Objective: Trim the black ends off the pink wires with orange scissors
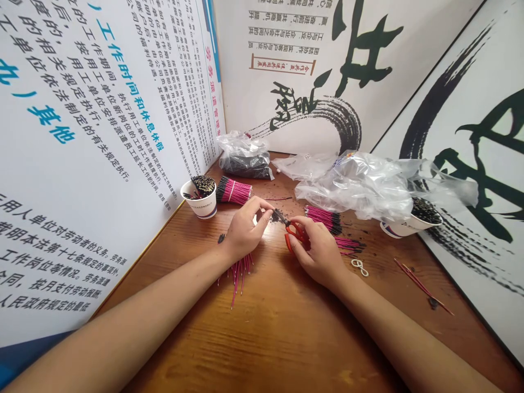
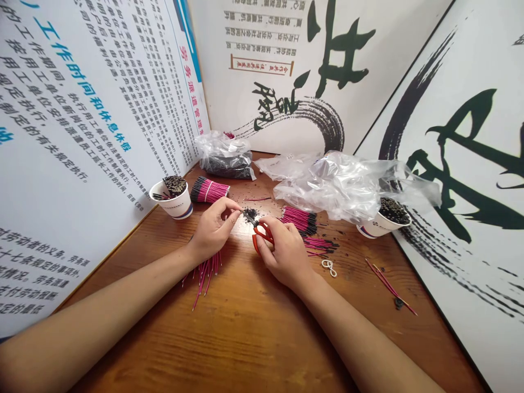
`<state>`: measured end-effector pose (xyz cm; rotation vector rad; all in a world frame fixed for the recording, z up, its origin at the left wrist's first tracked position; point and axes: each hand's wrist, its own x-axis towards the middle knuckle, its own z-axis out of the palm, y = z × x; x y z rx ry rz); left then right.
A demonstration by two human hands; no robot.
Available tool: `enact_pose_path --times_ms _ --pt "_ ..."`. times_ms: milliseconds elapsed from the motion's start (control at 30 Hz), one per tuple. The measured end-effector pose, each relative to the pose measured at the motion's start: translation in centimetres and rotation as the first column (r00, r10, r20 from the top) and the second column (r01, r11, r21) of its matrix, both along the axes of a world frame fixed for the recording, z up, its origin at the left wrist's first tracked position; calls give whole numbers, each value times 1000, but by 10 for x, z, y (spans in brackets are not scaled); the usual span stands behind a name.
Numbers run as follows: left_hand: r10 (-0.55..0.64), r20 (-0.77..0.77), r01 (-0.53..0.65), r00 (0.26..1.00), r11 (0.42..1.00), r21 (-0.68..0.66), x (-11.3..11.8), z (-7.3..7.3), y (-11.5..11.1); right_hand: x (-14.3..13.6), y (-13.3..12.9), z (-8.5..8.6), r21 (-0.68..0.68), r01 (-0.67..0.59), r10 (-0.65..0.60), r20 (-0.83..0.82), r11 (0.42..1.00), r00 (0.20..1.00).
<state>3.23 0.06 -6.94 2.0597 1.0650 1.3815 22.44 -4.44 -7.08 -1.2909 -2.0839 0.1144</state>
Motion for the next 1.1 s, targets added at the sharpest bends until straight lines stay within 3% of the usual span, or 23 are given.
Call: enact_pose_path --times_ms 1100 --pt "18 16 -17 1000 997 -69 1 0 0 1 1 -2 62 -51 49 37 997 998"
